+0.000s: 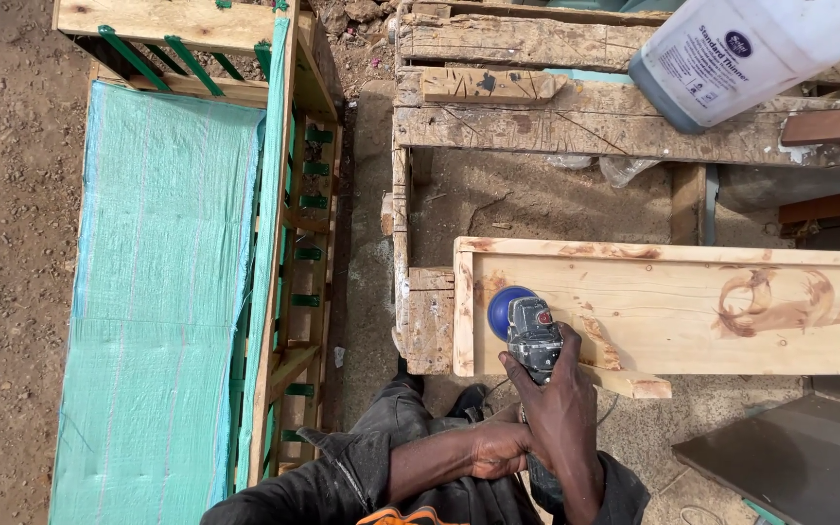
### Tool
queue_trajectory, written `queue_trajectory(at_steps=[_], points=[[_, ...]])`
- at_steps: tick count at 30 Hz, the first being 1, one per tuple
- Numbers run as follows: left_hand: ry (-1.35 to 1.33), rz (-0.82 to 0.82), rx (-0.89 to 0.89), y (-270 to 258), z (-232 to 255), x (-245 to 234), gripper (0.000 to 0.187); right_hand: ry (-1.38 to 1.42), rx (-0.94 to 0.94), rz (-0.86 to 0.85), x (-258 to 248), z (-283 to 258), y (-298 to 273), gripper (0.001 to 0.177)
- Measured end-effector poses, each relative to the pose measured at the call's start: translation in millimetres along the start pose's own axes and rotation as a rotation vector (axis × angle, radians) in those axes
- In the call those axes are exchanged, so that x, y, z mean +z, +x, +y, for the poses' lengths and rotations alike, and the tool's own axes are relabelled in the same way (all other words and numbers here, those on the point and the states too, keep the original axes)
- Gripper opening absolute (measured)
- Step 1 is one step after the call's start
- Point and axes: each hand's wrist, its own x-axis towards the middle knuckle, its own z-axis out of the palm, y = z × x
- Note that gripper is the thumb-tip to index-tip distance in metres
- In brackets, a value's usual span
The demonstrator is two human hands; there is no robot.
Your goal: Using a handheld power sander to smooth the surface and edges of a wooden board intended for a shelf.
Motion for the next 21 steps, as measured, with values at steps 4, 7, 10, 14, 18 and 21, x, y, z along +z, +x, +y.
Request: queue_trajectory(at_steps=[4,7,10,14,18,21], points=[[-0.016,0.015,-0.023,12.1,-6.8,-11.4,0.101,-0.034,-0.039,0.016,3.3,2.5,2.6,0.078],[-0.019,0.047,-0.05,19.6,-4.2,-18.3,0.123,-0.035,-0.079,0.033,6.5,1.8,6.3,0.078],[-0.012,0.049,-0.077,24.9,0.3,-22.7,0.137,-0.045,-0.1,0.036,6.8,-3.6,8.4,0.077],[0.009,0.035,-0.015,19.1,12.8,-16.0,0.116,-0.037,-0.119,0.024,7.4,-9.6,14.1,0.075],[-0.027,0.025,0.033,15.6,21.0,-11.3,0.114,-0.022,-0.084,0.002,7.1,-18.0,17.0,0.077],[-0.061,0.041,0.022,9.3,30.4,-9.9,0.126,-0.04,-0.074,-0.001,9.1,-21.6,19.5,0.076]])
